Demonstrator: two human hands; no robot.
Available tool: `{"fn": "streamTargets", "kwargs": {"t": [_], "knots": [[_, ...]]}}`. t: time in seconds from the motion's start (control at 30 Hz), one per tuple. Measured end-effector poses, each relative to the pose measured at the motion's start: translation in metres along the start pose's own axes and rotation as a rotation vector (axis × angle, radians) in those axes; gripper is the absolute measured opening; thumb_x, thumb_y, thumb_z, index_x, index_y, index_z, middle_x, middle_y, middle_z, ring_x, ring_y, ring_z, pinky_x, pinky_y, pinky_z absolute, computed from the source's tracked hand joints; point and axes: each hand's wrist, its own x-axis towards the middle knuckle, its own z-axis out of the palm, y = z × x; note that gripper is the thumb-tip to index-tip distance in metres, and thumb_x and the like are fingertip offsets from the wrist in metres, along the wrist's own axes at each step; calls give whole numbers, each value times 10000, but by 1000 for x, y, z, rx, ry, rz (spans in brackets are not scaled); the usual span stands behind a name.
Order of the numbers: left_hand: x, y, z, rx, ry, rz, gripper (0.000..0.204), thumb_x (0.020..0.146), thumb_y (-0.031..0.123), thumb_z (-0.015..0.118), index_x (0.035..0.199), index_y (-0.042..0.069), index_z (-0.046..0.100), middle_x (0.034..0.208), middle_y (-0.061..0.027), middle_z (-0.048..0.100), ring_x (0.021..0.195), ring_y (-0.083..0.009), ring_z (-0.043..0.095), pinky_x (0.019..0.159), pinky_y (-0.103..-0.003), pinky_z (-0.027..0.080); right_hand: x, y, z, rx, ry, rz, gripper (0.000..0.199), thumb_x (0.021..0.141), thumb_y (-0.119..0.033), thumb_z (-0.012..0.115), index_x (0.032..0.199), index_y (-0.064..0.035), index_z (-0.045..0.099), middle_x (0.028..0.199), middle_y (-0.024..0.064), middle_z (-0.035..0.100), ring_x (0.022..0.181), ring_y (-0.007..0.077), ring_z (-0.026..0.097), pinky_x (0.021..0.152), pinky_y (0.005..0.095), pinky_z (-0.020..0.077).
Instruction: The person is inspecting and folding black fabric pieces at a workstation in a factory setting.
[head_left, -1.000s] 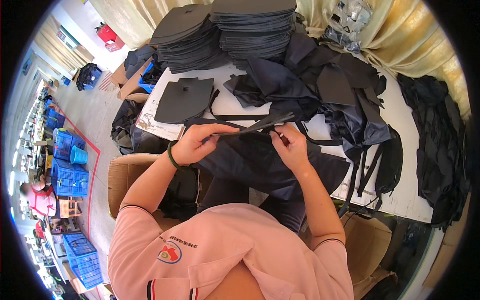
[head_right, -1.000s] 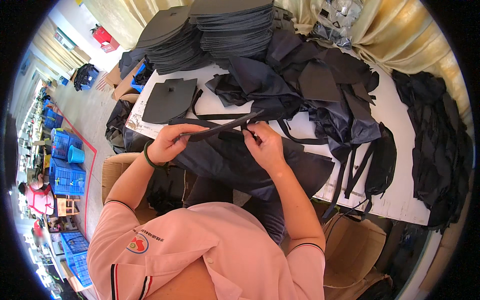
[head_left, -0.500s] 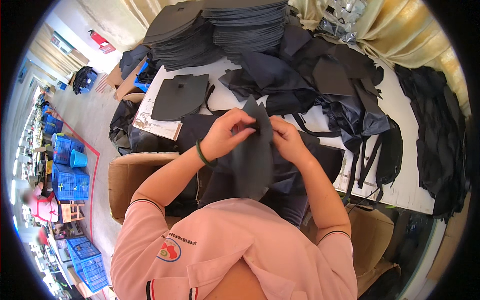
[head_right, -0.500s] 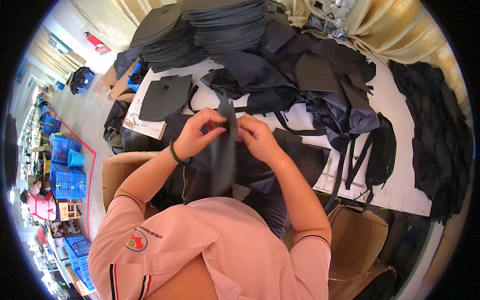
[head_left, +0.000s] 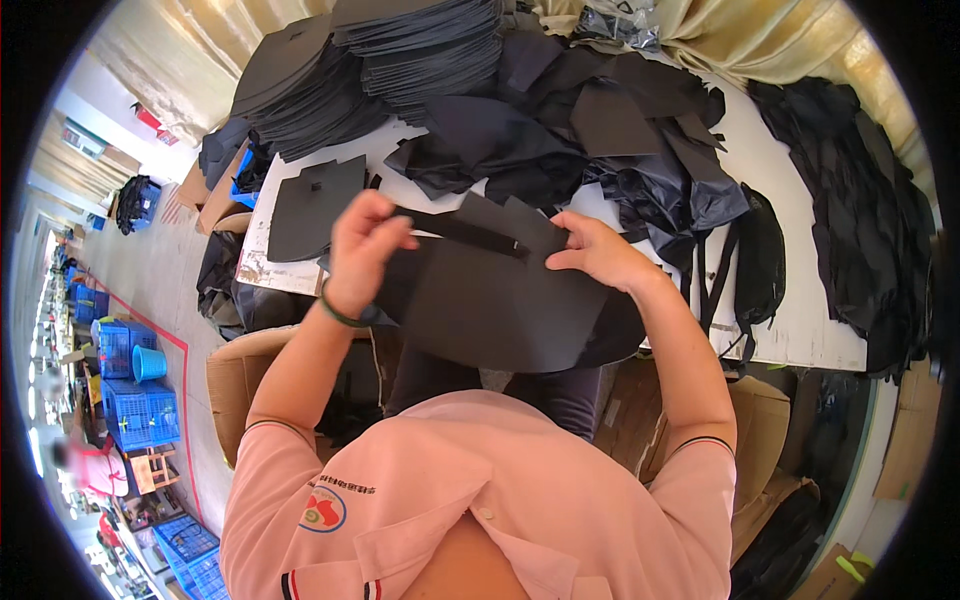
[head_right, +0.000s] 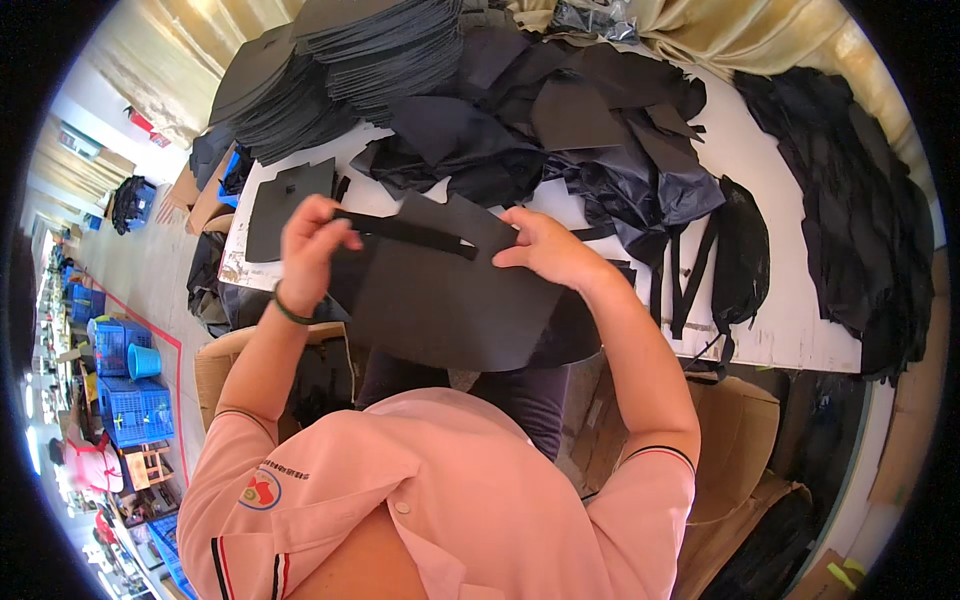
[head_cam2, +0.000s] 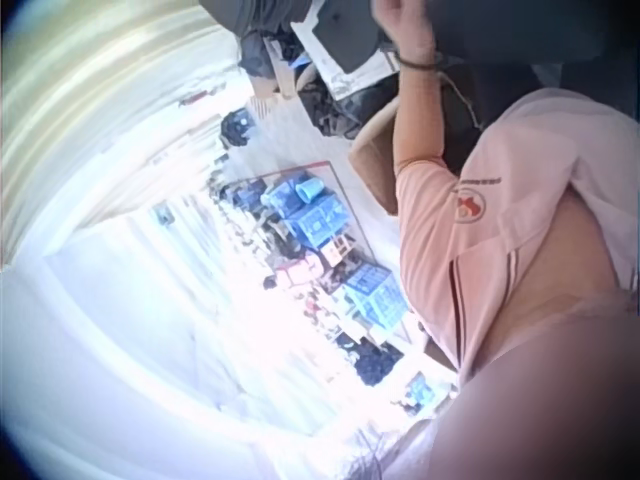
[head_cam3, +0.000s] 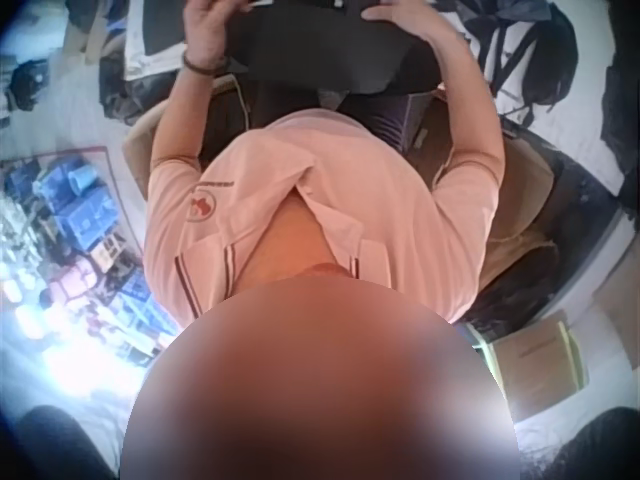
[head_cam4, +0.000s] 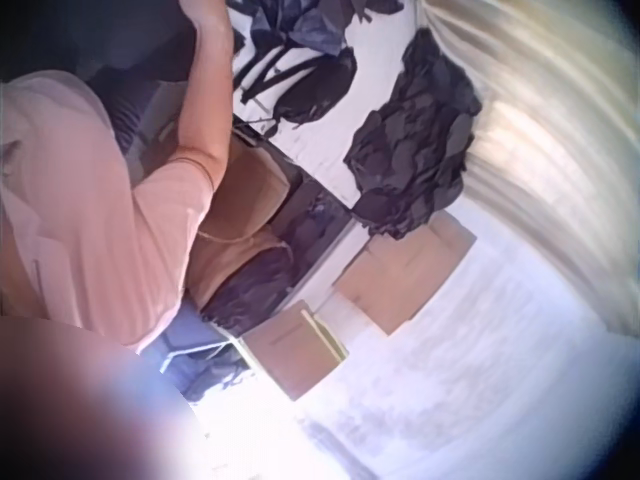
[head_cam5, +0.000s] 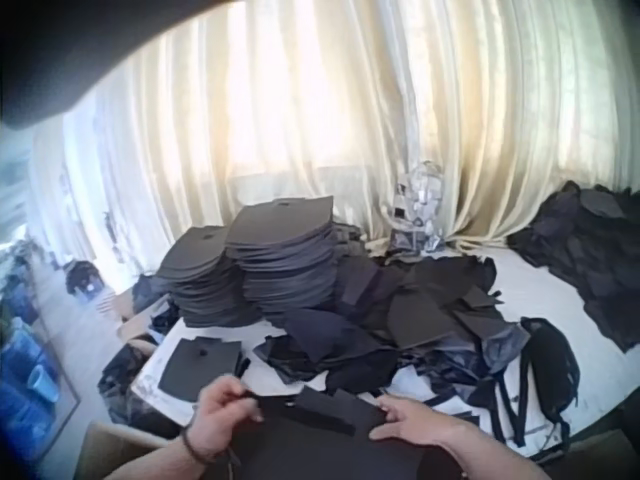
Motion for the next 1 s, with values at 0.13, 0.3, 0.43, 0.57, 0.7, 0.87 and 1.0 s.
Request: {"fn": "streamTargets", "kwargs": {"t": [0.13,0.3,0.43,0.57,0.7,0.87,1.0], "knots": [[-14,7,-79,-89,297,-45,91,905,58,621,928,118,556,787,-4,593,697,-156,633,676,-308,525,-1,45,-36,-295,0,18,488,827,-58,750,1280,-51,569,882,113,693,790,190,652,725,345,501],[-35,-5,-188,-123,685,-244,73,890,117,652,951,126,611,826,13,615,748,-126,625,656,-299,510,-13,74,-44,-331,93,100,552,814,-62,765,1329,-67,568,922,121,691,862,209,657,785,333,499],[-19,-21,-178,1380,520,-65,397,834,170,752,1169,31,590,1168,-138,618,1091,-285,605,939,-406,488,-23,63,-31,-598,203,104,584,801,-103,783,1346,-133,578,981,152,697,929,293,678,851,372,509],[20,-33,-66,1102,-101,314,479,843,190,763,1260,47,578,1303,-159,583,1225,-334,547,1010,-396,448,-33,38,-19,-669,242,84,624,793,-162,794,1370,-185,557,1059,184,705,992,353,682,869,420,515],[68,-61,54,614,-723,33,463,910,281,723,1286,40,601,1287,-129,616,1201,-258,577,1010,-365,458,-43,19,-9,-753,251,13,651,801,-201,789,1393,-181,519,1062,196,711,1001,376,683,867,448,520],[102,-85,118,588,-1240,-420,513,844,199,778,1285,5,603,1153,-105,681,1078,-198,623,947,-328,485,-52,14,2,-810,331,-116,659,793,-208,798,1381,-165,505,966,182,721,911,380,692,843,456,515],[105,-97,128,546,-1249,-516,504,811,117,784,1273,7,615,1120,-85,691,1042,-182,629,928,-319,493,-56,17,7,-893,377,-167,660,774,-181,809,1359,-145,506,956,157,726,881,334,700,827,425,497]]}}
